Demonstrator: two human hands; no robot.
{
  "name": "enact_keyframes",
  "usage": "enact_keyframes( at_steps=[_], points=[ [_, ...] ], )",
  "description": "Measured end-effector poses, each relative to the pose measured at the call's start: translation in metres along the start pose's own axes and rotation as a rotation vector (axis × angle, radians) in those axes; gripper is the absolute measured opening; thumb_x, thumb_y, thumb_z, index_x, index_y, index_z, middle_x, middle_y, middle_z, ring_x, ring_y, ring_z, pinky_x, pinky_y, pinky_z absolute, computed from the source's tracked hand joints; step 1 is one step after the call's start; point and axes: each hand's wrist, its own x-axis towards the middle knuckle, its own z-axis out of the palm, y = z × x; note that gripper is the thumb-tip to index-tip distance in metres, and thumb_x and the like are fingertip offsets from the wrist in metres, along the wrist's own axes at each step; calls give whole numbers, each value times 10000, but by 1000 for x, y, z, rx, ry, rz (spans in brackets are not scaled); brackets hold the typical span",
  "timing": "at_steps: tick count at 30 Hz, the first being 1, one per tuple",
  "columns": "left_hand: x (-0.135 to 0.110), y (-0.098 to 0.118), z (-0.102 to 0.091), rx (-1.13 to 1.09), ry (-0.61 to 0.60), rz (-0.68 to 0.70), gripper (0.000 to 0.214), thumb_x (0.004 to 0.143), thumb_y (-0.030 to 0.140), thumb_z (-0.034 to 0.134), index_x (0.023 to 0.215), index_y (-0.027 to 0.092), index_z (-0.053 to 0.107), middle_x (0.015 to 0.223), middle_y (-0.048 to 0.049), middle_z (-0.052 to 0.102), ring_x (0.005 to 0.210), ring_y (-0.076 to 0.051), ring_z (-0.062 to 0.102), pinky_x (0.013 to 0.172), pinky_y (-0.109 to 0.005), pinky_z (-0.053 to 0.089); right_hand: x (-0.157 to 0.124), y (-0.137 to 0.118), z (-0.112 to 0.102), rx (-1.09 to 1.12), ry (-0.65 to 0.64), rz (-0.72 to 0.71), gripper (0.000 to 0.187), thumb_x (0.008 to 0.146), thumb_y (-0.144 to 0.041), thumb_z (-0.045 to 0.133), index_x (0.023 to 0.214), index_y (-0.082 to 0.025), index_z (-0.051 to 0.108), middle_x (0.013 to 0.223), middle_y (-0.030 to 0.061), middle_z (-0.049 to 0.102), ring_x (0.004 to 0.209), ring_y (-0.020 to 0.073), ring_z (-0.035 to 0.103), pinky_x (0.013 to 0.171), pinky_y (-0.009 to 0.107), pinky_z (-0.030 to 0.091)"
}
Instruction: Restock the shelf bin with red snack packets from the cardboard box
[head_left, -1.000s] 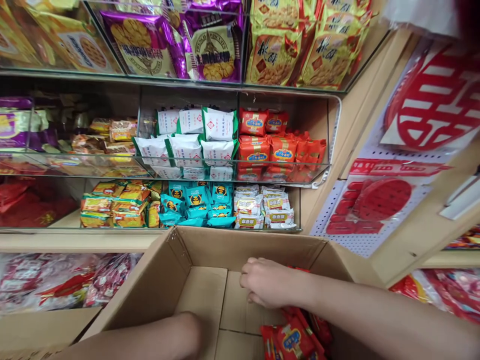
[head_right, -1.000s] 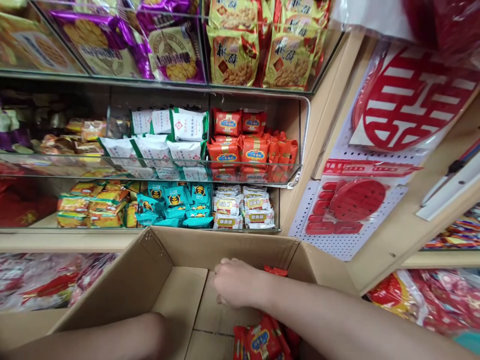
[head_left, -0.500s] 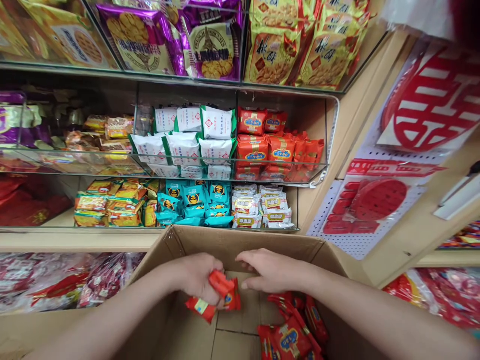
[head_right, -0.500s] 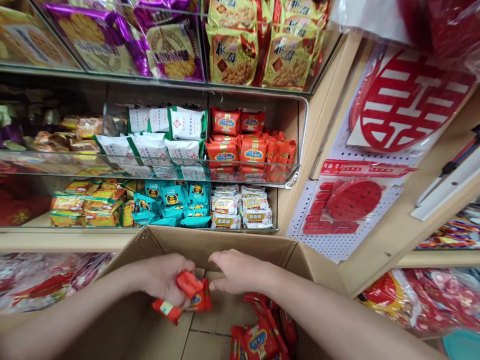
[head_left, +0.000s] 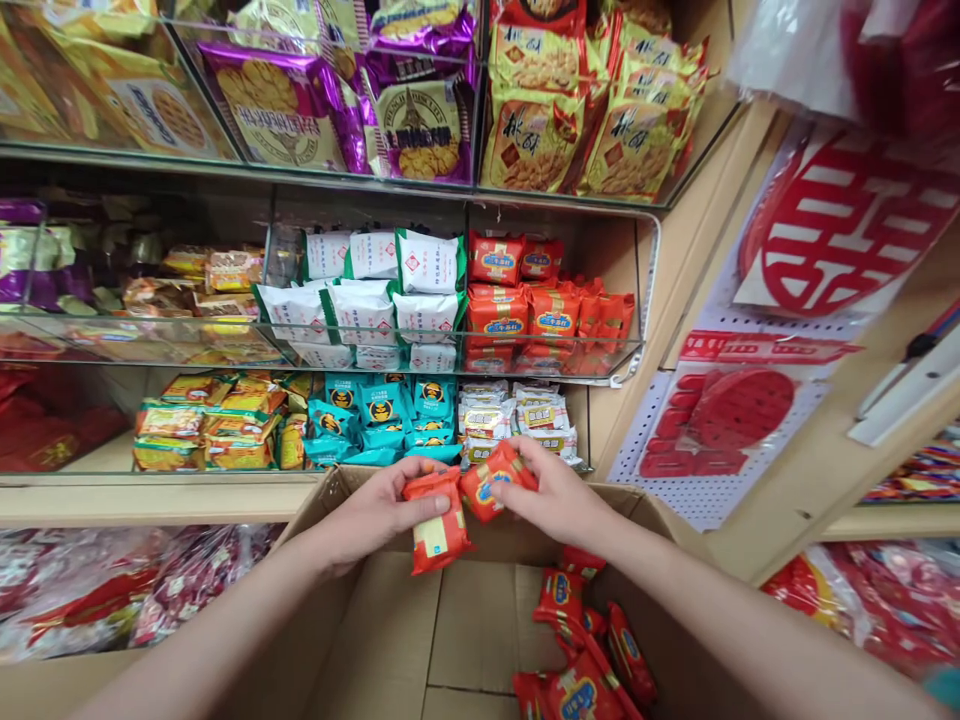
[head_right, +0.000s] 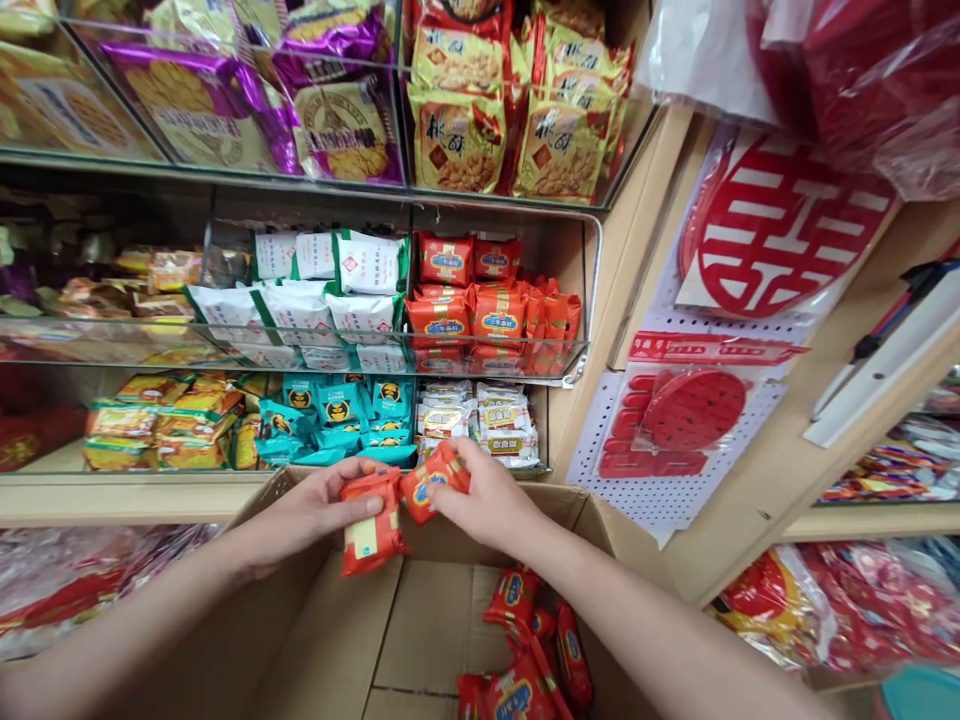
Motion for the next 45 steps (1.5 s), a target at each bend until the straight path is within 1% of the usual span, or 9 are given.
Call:
enact_keyframes(
  at_steps=[4,9,17,24,30,33,37,40,45],
  points=[
    [0,2,5,-44,92,-19,350,726,368,641,977,206,460,835,18,606,652,-101,549,600,-231,445,4,0,-11,178,19,11,429,752,-307,536,1154,-204,425,986,39,545,805,136,515,669,257,424],
    [-1,-2,13,-78,85,-37,441,751,409,594,1115,240,413,772,29,583,595,-108,540,530,-249,472,2,-3,-9,273,-176,105,541,730,-265,575,1221,-232,349,717,-20,524,560,89,476,527,233,410],
    [-8,3,12,-248,48,-33,508,809,247,554,1256,273,315,1042,-49,588,714,-145,606,657,-326,501,2,-9,-3,556,-143,97,486,703,-201,583,1144,-212,379,913,21,548,691,96,560,596,249,498],
    [-8,0,12,-77,-7,-1,585,724,248,667,1227,280,370,1146,-39,547,850,-165,570,700,-298,488,2,-2,-2,300,-160,105,262,658,-257,644,832,-155,478,798,3,565,716,111,541,656,251,443],
    [-5,-2,14,-60,-97,-6,588,702,248,691,1214,254,403,1005,-27,604,770,-145,561,661,-275,472,0,-2,-10,211,-322,17,531,663,-184,614,1147,-209,395,832,-7,567,689,107,535,619,241,426],
    [-3,1,16,-67,-66,-8,535,741,271,653,1212,252,399,1001,-28,595,737,-126,552,637,-266,474,0,-26,-32,163,-160,-189,473,696,-197,582,1141,-219,420,897,11,552,773,121,544,680,260,445],
    [0,1,17,-66,-51,-26,511,746,288,645,1196,239,407,952,-28,595,744,-141,558,626,-272,478,18,-64,-83,163,361,-385,381,714,-286,586,1029,-208,386,923,24,547,819,133,561,719,278,461],
    [1,-3,17,-41,-69,-17,514,746,289,644,1197,225,407,899,-24,600,701,-133,551,596,-258,470,51,-75,-119,-47,693,-440,365,724,-263,573,1028,-183,387,915,27,552,837,140,558,770,299,444],
    [0,-7,18,-26,-92,-39,530,740,308,647,1200,216,402,884,-29,607,664,-123,540,592,-254,458,104,-80,-143,-458,782,-247,279,723,-208,565,976,-138,472,992,76,563,924,198,531,834,355,405]
  ],
)
